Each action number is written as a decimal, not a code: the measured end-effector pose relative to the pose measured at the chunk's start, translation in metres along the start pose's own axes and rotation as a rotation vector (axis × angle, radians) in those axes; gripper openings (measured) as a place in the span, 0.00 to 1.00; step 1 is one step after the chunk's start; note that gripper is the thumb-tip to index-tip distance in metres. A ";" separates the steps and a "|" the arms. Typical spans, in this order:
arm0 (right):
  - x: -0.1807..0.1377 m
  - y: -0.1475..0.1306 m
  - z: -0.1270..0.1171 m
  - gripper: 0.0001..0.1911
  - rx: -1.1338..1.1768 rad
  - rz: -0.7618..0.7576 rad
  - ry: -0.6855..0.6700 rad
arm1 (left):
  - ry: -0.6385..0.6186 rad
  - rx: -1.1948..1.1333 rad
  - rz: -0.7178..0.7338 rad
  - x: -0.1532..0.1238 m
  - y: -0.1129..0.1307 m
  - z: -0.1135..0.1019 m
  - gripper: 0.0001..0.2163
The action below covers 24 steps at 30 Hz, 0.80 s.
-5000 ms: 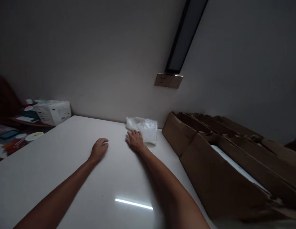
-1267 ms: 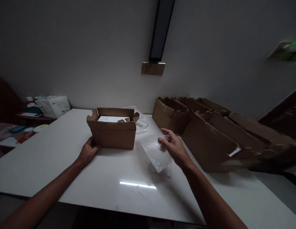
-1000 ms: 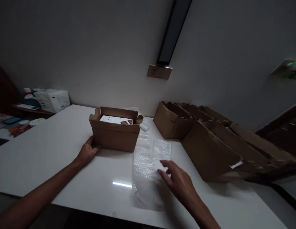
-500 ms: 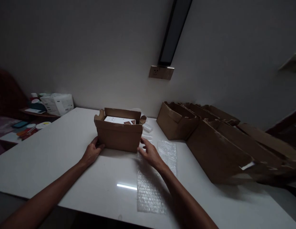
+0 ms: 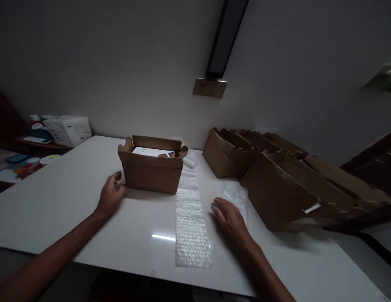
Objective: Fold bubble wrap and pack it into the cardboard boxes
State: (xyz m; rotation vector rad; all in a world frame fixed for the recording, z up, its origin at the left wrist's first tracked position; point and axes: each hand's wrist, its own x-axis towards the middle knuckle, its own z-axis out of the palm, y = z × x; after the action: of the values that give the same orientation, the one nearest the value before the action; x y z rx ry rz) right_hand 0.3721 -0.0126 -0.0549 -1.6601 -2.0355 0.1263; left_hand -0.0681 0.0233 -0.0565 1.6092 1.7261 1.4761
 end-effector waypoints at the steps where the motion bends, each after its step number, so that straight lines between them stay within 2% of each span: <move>1: -0.006 -0.001 -0.004 0.22 -0.019 -0.042 -0.014 | 0.023 0.025 0.055 -0.011 0.004 -0.003 0.24; 3: -0.023 -0.005 -0.013 0.23 -0.038 -0.193 -0.108 | -0.044 0.063 0.218 -0.040 0.013 -0.007 0.19; 6: -0.052 -0.018 -0.020 0.28 -0.021 -0.391 -0.261 | -0.374 0.069 0.438 -0.087 0.027 -0.001 0.17; 8: -0.064 -0.029 -0.016 0.27 -0.005 -0.433 -0.248 | -0.592 0.067 0.516 -0.110 0.035 0.009 0.21; 12: -0.068 -0.052 0.003 0.16 0.051 -0.449 -0.126 | -0.830 0.075 0.557 -0.121 0.050 0.027 0.35; 15: -0.067 -0.067 0.004 0.14 0.229 -0.369 -0.100 | -0.948 0.060 0.562 -0.119 0.060 0.029 0.44; 18: -0.075 -0.081 -0.012 0.14 0.478 -0.154 -0.211 | -0.991 0.015 0.570 -0.128 0.073 0.023 0.47; 20: -0.082 -0.090 -0.024 0.16 0.599 -0.028 -0.328 | -0.938 -0.049 0.544 -0.141 0.084 0.021 0.43; 22: -0.086 -0.094 -0.032 0.20 0.693 0.054 -0.404 | -0.833 -0.119 0.463 -0.154 0.095 0.025 0.27; 24: -0.089 -0.094 -0.031 0.21 0.754 0.141 -0.400 | -0.724 -0.153 0.315 -0.164 0.101 0.035 0.11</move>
State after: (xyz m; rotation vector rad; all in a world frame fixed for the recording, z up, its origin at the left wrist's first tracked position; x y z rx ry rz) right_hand 0.3130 -0.1268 -0.0206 -1.3346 -1.7751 1.1957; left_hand 0.0587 -0.1253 -0.0472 2.0495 0.9695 0.9164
